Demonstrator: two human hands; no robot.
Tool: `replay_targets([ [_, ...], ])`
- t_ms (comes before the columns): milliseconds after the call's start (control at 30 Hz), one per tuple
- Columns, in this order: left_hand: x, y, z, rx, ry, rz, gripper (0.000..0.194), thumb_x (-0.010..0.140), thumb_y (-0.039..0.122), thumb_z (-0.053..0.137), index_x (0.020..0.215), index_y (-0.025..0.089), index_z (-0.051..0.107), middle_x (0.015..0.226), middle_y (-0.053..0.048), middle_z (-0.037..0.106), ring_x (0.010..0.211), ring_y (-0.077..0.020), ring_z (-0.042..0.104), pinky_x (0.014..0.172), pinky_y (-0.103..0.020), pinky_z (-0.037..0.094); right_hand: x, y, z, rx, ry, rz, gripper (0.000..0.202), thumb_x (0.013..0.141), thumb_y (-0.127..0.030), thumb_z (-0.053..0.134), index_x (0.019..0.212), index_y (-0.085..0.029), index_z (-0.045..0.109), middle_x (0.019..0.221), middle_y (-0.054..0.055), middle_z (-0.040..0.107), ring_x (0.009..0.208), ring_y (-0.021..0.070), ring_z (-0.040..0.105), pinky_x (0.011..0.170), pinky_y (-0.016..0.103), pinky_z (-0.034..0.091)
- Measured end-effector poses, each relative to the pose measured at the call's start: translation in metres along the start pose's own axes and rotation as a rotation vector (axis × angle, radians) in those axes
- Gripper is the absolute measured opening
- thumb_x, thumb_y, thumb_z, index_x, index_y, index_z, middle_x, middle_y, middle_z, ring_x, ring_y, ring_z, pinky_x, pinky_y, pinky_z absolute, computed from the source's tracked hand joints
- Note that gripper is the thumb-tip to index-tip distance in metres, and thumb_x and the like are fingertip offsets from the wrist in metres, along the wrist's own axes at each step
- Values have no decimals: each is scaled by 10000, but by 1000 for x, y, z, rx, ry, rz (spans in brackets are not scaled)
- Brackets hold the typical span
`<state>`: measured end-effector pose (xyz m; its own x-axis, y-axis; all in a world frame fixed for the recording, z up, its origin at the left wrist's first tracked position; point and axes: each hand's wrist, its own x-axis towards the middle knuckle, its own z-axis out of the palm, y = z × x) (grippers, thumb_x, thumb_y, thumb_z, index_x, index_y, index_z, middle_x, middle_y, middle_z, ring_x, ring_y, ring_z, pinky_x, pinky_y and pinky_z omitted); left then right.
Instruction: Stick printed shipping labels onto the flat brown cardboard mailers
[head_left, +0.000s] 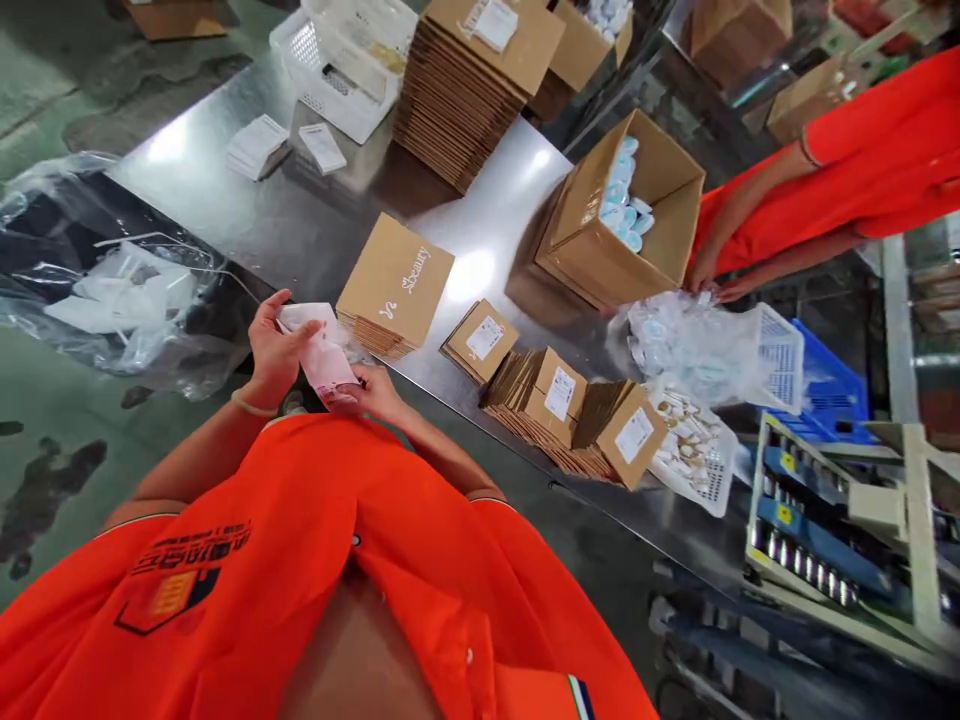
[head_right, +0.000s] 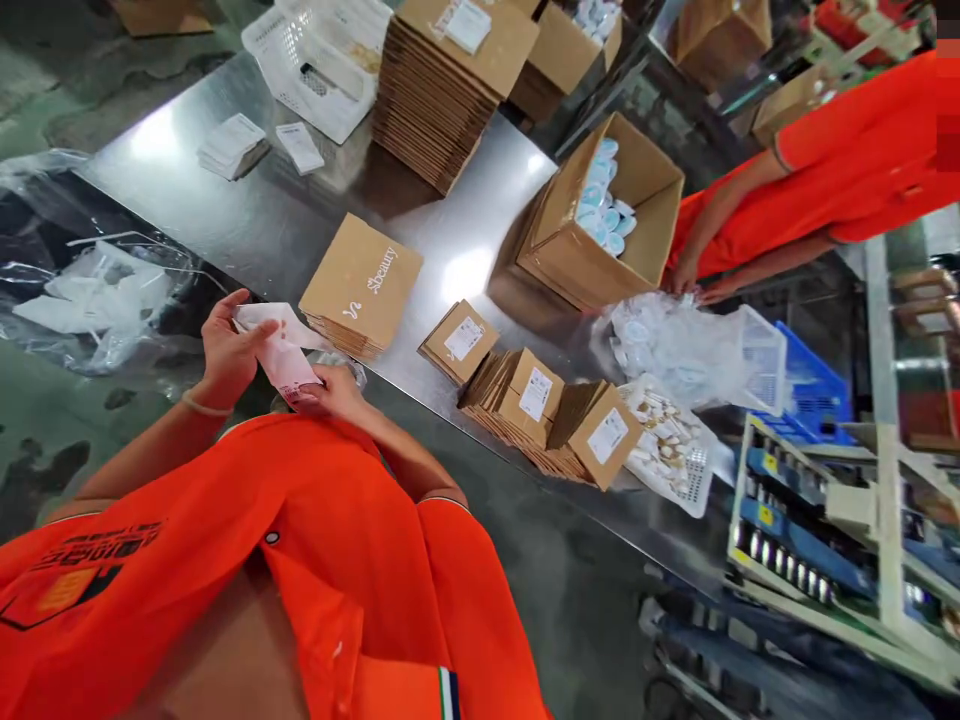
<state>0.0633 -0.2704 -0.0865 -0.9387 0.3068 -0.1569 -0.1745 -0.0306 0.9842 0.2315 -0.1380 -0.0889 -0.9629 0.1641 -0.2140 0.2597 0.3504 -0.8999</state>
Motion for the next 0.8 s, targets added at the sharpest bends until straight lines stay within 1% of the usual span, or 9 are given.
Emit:
replay_targets([
  [100,5,-11,-9,-139,149,-294,1020,834,697,1005,1570,147,563,1010,-66,774,908,-226,765,820,-331,625,10,4,2,146,107,3,289,971,-296,774,1242,-209,725,740,-69,585,708,172,565,761,294,482],
  [200,-16,-17,-13,-246,48,-519,1006,936,821,843,1631,154,553,969,-83,806,907,-274,780,813,-386,637,19,4,0,231,165,20,389,981,-270,729,1364,-227,674,777,-82,576,657,146,511,696,269,440],
  [267,-37,-17,-14,-269,-118,-513,1068,768,756,1010,1595,196,634,958,-66,827,901,-282,793,848,-409,648,25,4,-1,239,173,19,283,987,-289,728,1265,-236,714,782,-74,572,652,139,506,679,262,432],
  [333,-52,-13,-12,-252,-261,-445,1087,508,559,1168,1451,205,759,975,-58,850,897,-270,795,895,-416,650,28,5,-3,236,187,17,194,988,-314,738,1163,-231,746,755,-66,569,655,141,526,676,262,448],
  [400,-58,-6,-8,-211,-305,-392,971,364,453,1189,1226,163,849,1001,-84,871,905,-270,792,927,-428,651,29,7,-7,221,209,22,179,971,-316,757,1125,-225,767,740,-58,601,658,148,554,678,268,478],
  [467,-56,2,1,-152,-281,-366,843,333,458,1176,1050,132,875,1004,-113,879,918,-285,794,940,-447,656,27,8,-11,178,250,21,175,957,-311,775,1108,-223,790,738,-46,645,657,158,584,680,281,515],
  [533,-52,9,11,-81,-262,-341,813,332,479,1163,1011,125,890,1001,-124,883,930,-302,800,937,-459,662,22,9,-16,95,324,-12,150,975,-311,772,1089,-225,820,772,-15,715,703,183,654,719,306,573],
  [667,-49,18,30,46,-267,-288,828,381,505,1134,1082,126,912,1017,-126,888,966,-330,809,930,-462,664,5,12,-22,-211,477,-122,179,1059,-286,715,1068,-250,890,997,74,864,961,242,806,909,361,665],
  [800,-48,25,41,82,-309,-314,839,423,473,1110,1159,128,900,1014,-107,883,983,-334,812,932,-448,657,-6,21,-28,-513,501,-153,236,1073,-202,696,1101,-254,925,1158,117,890,1057,248,848,926,345,678],
])
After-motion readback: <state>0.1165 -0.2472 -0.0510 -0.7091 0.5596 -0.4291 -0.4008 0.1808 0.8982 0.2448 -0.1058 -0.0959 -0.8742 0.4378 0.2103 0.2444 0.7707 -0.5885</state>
